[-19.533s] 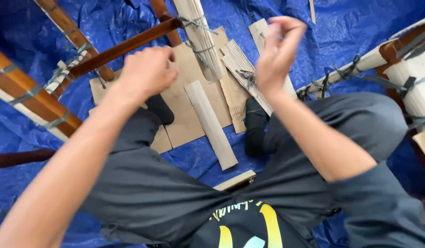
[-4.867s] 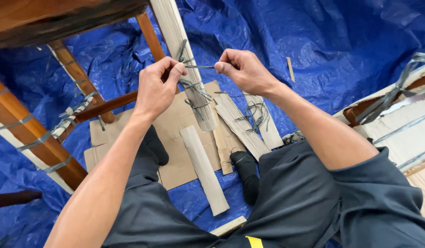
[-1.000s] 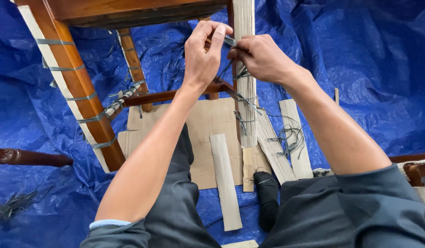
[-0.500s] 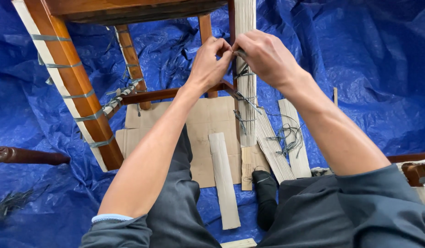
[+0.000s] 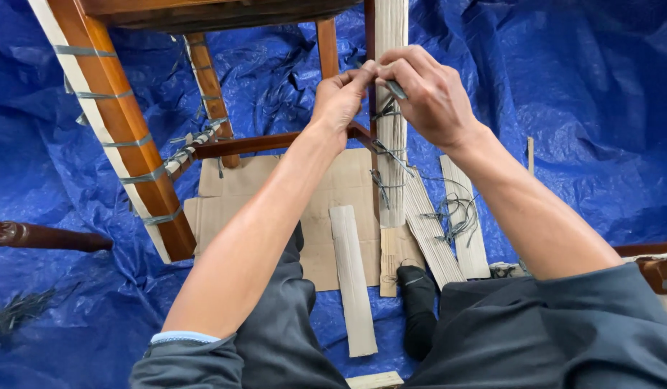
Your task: Securing cardboard padding to the legs and frame of a wooden chair using string to prepare it for shipping or transport.
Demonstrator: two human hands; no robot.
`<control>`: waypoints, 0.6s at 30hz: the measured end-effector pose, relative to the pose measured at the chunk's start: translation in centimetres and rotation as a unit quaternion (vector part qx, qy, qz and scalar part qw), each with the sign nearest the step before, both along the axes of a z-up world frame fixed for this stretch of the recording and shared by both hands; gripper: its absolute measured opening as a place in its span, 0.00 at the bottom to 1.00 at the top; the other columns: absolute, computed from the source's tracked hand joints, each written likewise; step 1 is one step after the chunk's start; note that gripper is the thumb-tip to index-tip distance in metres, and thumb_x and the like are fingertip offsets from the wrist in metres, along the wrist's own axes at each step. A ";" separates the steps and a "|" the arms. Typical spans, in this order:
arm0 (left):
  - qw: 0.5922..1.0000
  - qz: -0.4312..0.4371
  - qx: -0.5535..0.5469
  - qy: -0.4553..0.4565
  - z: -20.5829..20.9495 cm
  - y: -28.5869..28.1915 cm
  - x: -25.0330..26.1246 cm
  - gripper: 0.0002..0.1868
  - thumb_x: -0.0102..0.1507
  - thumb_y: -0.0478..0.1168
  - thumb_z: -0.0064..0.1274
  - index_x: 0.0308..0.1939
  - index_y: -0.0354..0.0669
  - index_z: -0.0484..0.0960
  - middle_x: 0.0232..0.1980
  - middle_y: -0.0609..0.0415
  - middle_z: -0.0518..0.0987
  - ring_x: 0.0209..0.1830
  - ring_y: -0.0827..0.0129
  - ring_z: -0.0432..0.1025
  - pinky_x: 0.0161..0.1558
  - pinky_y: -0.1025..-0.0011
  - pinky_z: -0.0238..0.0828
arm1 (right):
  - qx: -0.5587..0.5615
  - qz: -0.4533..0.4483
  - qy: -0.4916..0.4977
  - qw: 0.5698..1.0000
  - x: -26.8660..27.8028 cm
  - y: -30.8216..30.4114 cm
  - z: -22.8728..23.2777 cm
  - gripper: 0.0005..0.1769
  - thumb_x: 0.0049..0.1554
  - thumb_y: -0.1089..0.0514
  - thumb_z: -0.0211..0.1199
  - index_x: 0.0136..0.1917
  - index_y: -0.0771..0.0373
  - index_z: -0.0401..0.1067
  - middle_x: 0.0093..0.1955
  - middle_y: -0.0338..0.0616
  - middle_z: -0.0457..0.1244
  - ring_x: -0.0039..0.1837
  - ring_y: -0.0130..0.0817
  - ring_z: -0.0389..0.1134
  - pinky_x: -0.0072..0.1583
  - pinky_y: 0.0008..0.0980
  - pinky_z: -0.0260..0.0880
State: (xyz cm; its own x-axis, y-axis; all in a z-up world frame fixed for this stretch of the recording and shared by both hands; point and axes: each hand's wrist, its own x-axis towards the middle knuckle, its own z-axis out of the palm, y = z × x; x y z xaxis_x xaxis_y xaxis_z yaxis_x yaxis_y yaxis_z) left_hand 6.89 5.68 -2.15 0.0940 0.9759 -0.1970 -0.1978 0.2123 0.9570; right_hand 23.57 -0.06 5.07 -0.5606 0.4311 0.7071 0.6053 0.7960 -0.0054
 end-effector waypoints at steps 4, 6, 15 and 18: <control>0.997 0.062 0.039 0.016 -2.3 1.3 0.0 0.15 0.62 0.53 0.61 0.33 0.47 0.89 0.28 0.66 0.76 0.29 0.81 0.64 0.34 0.76 0.63 | -0.010 -0.032 0.014 0.999 1.1 -0.4 -0.9 0.07 0.62 0.67 0.67 0.49 0.67 0.69 0.53 0.50 0.66 0.52 0.47 0.70 0.50 0.39 0.71; 0.988 0.141 0.011 0.062 -3.4 2.2 -0.1 0.20 0.65 0.50 0.60 0.29 0.37 0.82 0.28 0.60 0.74 0.26 0.76 0.60 0.30 0.70 0.60 | -0.047 -0.073 0.030 0.996 2.3 -0.4 -1.9 0.07 0.63 0.67 0.67 0.48 0.67 0.69 0.50 0.49 0.65 0.49 0.48 0.70 0.48 0.40 0.70; 0.974 0.070 0.210 -0.055 -1.3 1.1 0.0 0.12 0.70 0.45 0.50 0.40 0.40 0.80 0.38 0.61 0.85 0.35 0.79 0.77 0.39 0.75 0.72 | -0.078 -0.041 0.113 0.990 2.1 0.0 -1.4 0.06 0.66 0.68 0.68 0.51 0.69 0.71 0.54 0.49 0.67 0.53 0.47 0.72 0.52 0.38 0.72; 0.945 0.027 0.323 0.032 -0.4 0.0 -0.3 0.12 0.70 0.43 0.59 0.44 0.37 0.79 0.34 0.58 0.82 0.32 0.77 0.73 0.37 0.73 0.73 | -0.072 -0.028 0.131 0.988 1.3 0.2 -0.8 0.07 0.66 0.68 0.69 0.51 0.69 0.71 0.54 0.50 0.67 0.53 0.46 0.72 0.52 0.37 0.72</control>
State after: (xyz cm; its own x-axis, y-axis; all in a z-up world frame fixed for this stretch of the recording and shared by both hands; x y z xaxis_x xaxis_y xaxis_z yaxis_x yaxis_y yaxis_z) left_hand 6.64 5.72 -2.53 0.0484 0.8975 0.4383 -0.1286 -0.4296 0.8938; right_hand 24.89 0.10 4.28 -0.3387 0.5626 0.7542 0.6119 0.7406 -0.2776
